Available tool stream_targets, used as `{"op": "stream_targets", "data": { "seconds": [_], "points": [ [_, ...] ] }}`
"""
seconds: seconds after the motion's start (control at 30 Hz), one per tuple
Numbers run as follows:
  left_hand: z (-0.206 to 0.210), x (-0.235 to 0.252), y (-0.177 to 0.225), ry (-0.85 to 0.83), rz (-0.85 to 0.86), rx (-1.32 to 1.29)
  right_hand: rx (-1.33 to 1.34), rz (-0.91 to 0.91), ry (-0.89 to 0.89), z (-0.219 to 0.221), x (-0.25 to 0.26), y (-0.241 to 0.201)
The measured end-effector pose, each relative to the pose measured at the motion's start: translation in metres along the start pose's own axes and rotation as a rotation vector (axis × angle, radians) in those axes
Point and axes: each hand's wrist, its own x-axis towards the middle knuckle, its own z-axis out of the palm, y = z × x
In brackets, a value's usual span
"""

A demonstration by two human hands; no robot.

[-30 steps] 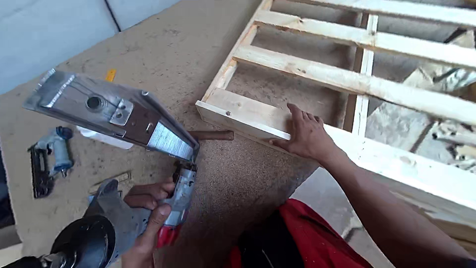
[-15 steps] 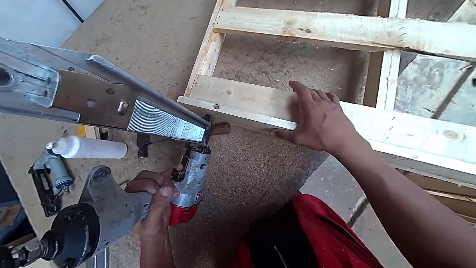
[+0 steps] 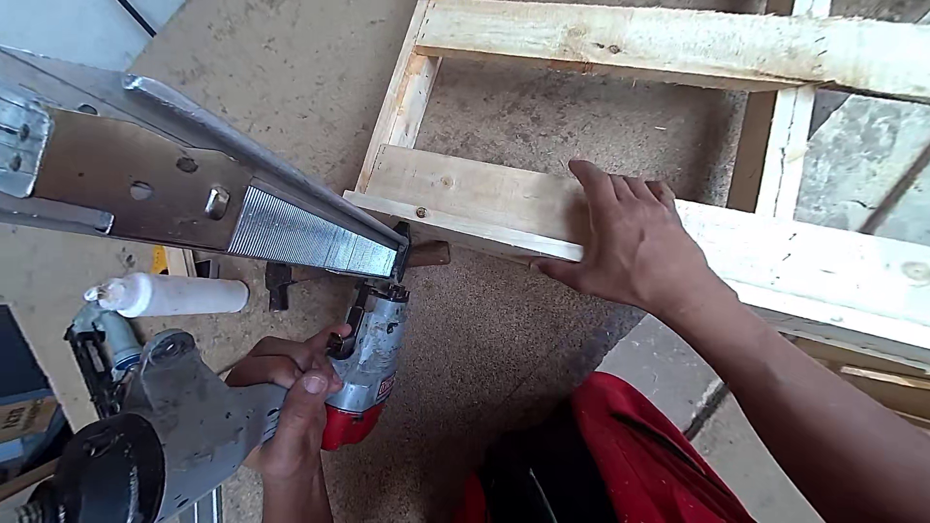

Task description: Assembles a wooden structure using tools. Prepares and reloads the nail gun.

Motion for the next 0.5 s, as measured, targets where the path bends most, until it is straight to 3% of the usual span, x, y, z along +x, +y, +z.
{"op": "stream_targets", "data": {
  "seconds": [0.33,0.5],
  "points": [
    [0.008,0.009,-0.004,-0.025,0.004,0.078,0.083,0.008,0.018,0.000,-0.001,0.000],
    [-0.017,-0.002,-0.027,-0.199,-0.026,0.103,0.085,-0.005,0.064,0.006,-0.001,0.004]
  ]
}}
